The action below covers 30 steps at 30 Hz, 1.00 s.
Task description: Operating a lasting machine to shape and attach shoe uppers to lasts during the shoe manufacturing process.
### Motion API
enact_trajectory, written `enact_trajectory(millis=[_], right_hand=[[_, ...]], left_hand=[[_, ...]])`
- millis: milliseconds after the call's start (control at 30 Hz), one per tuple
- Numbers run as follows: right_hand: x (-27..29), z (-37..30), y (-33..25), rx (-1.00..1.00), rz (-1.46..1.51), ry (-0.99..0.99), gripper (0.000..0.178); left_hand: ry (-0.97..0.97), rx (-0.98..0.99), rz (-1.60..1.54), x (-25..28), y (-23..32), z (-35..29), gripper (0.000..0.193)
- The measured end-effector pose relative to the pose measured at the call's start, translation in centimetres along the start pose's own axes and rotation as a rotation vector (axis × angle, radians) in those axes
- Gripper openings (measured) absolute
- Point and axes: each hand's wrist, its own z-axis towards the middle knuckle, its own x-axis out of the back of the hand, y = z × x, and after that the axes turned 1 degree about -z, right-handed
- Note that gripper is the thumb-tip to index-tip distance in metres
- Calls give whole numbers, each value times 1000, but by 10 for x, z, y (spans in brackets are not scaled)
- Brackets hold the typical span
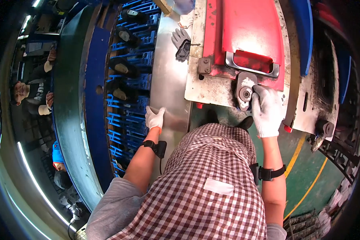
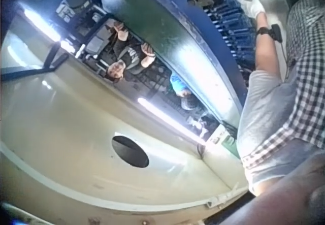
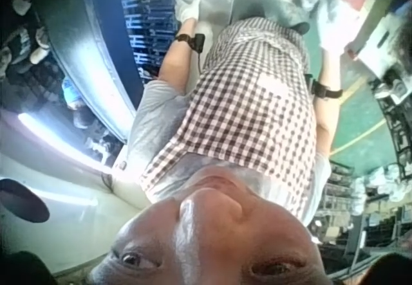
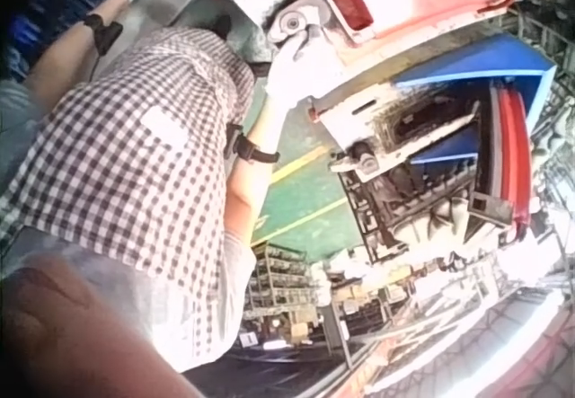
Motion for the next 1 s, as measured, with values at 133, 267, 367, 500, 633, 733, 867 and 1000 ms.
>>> enact_trajectory(millis=[133,267,367,500,633,733,867,1000], right_hand=[[-4,0,2,23,16,-2,21],[-2,1,-2,9,25,1,21],[-2,1,-2,0,24,1,21],[-3,1,-1,-1,7,3,21],[-5,1,1,0,-4,3,21],[-4,1,0,2,6,7,21],[-4,1,0,4,3,4,21],[-4,1,0,7,-8,8,20]], left_hand=[[-1,5,4,5,1,-1,114],[-46,26,26,7,4,-2,112],[-39,29,35,6,4,-1,111],[-31,32,40,6,5,-2,111],[-23,30,38,5,5,-1,111],[-23,36,38,3,4,-1,111],[14,23,11,-3,-2,2,112],[3,25,20,0,3,-1,111]])
